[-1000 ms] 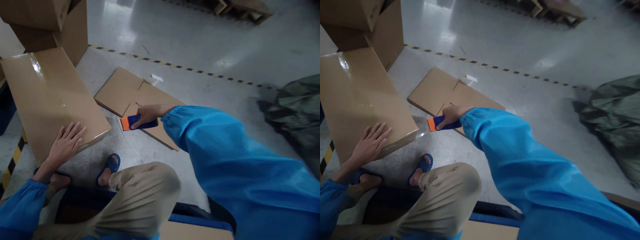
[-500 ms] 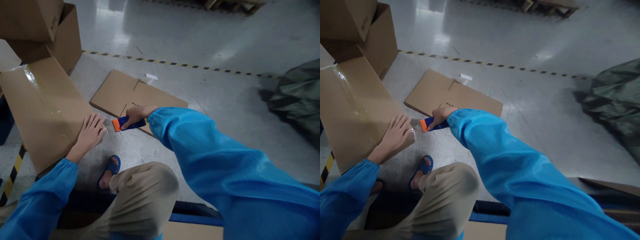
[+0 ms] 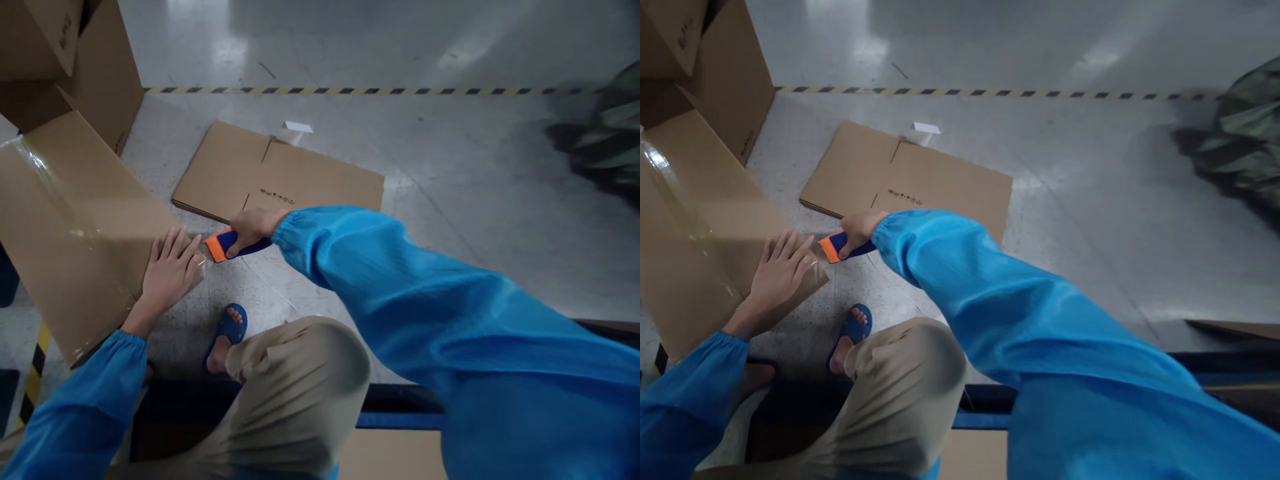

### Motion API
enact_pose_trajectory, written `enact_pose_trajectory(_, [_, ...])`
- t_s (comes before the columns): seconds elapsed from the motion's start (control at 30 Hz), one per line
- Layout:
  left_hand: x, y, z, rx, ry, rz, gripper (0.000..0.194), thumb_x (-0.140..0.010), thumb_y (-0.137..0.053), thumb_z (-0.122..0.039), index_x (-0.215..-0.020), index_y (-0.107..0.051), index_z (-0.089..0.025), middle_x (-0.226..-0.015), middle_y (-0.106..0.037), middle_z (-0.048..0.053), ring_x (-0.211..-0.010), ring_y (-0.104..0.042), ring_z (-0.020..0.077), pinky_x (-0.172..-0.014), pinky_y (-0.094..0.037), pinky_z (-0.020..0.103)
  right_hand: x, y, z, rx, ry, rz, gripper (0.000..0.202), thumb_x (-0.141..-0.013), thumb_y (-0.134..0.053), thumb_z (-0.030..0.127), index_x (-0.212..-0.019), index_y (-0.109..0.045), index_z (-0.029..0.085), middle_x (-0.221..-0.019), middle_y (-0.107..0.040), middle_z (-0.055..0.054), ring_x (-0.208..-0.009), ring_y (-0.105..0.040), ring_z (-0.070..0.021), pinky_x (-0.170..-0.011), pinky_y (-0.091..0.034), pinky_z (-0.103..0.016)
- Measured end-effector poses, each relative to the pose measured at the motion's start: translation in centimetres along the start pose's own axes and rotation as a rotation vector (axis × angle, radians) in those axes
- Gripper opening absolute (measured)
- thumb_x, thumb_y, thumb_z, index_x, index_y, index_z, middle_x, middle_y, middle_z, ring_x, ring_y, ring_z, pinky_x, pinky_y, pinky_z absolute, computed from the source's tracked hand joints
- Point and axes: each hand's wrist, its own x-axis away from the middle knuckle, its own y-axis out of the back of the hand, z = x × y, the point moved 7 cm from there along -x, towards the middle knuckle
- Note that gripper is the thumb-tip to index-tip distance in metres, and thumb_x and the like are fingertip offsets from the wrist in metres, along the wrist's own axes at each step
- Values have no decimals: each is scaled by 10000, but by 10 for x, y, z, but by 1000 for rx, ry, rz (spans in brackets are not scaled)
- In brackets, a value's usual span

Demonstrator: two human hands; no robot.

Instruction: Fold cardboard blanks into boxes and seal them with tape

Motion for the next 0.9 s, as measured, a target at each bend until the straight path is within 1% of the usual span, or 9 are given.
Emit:
enact_pose_trajectory(0.1, [0,0,-1,20,10,14,513,-1054,-254,-353,-1527,-409,-230,-1615,-291,111,-1497,-242,316,-1200,-184,567,21,-7,-29,-28,-26,38,699,-682,-688,756,-1055,-732,167,-934,-733,-122,-840,-682,-284,-666,-476,-331])
enact_pose_trajectory(0.17, [1,0,-1,27,18,25,510,-1052,-262,-347,-1524,-415,-228,-1613,-297,108,-1499,-238,313,-1203,-183,567,39,-6,-40,-40,-29,53,674,-707,-673,745,-1053,-725,169,-903,-729,-108,-802,-676,-261,-651,-463,-320])
enact_pose_trajectory(0.27, [2,0,0,34,26,34,506,-1050,-269,-337,-1514,-432,-220,-1610,-306,106,-1498,-241,313,-1204,-189,563,62,5,-40,-39,-11,36,665,-724,-673,722,-1093,-709,170,-893,-723,-101,-778,-666,-246,-638,-449,-310])
enact_pose_trajectory(0.37, [4,0,1,31,23,32,503,-1052,-274,-343,-1509,-440,-217,-1608,-311,106,-1493,-252,315,-1199,-204,561,72,16,-35,-17,0,36,659,-710,-690,715,-1096,-709,181,-874,-717,-92,-772,-660,-245,-649,-446,-310])
enact_pose_trajectory(0.47, [5,-2,0,26,24,26,500,-1056,-279,-353,-1511,-435,-218,-1612,-301,108,-1493,-254,312,-1197,-210,554,74,19,-42,-5,-20,59,690,-689,-693,738,-1109,-707,191,-841,-709,-90,-761,-658,-257,-661,-450,-329])
enact_pose_trajectory(0.6, [4,-4,-1,48,30,18,496,-1055,-293,-353,-1512,-435,-221,-1609,-308,108,-1491,-259,312,-1196,-215,553,77,21,-68,29,-123,57,774,-667,-650,814,-1138,-696,201,-829,-704,-104,-754,-653,-292,-663,-463,-377])
enact_pose_trajectory(0.7, [4,-4,-1,66,32,13,497,-1052,-301,-347,-1515,-427,-220,-1612,-301,108,-1493,-254,309,-1201,-211,550,76,20,-78,76,-168,68,752,-670,-646,815,-1097,-706,199,-828,-701,-114,-741,-651,-294,-651,-472,-383])
enact_pose_trajectory(0.8, [4,-3,0,69,32,13,497,-1050,-299,-333,-1514,-430,-214,-1618,-288,107,-1497,-243,309,-1211,-193,544,63,12,-77,55,-159,76,719,-675,-662,795,-1073,-720,198,-835,-704,-115,-763,-656,-294,-654,-468,-372])
enact_pose_trajectory(0.9, [3,-4,1,56,28,19,501,-1050,-287,-332,-1514,-433,-214,-1622,-275,104,-1503,-224,313,-1212,-182,553,39,5,-73,15,-133,32,725,-658,-691,781,-1052,-735,175,-861,-709,-128,-825,-662,-316,-689,-471,-377])
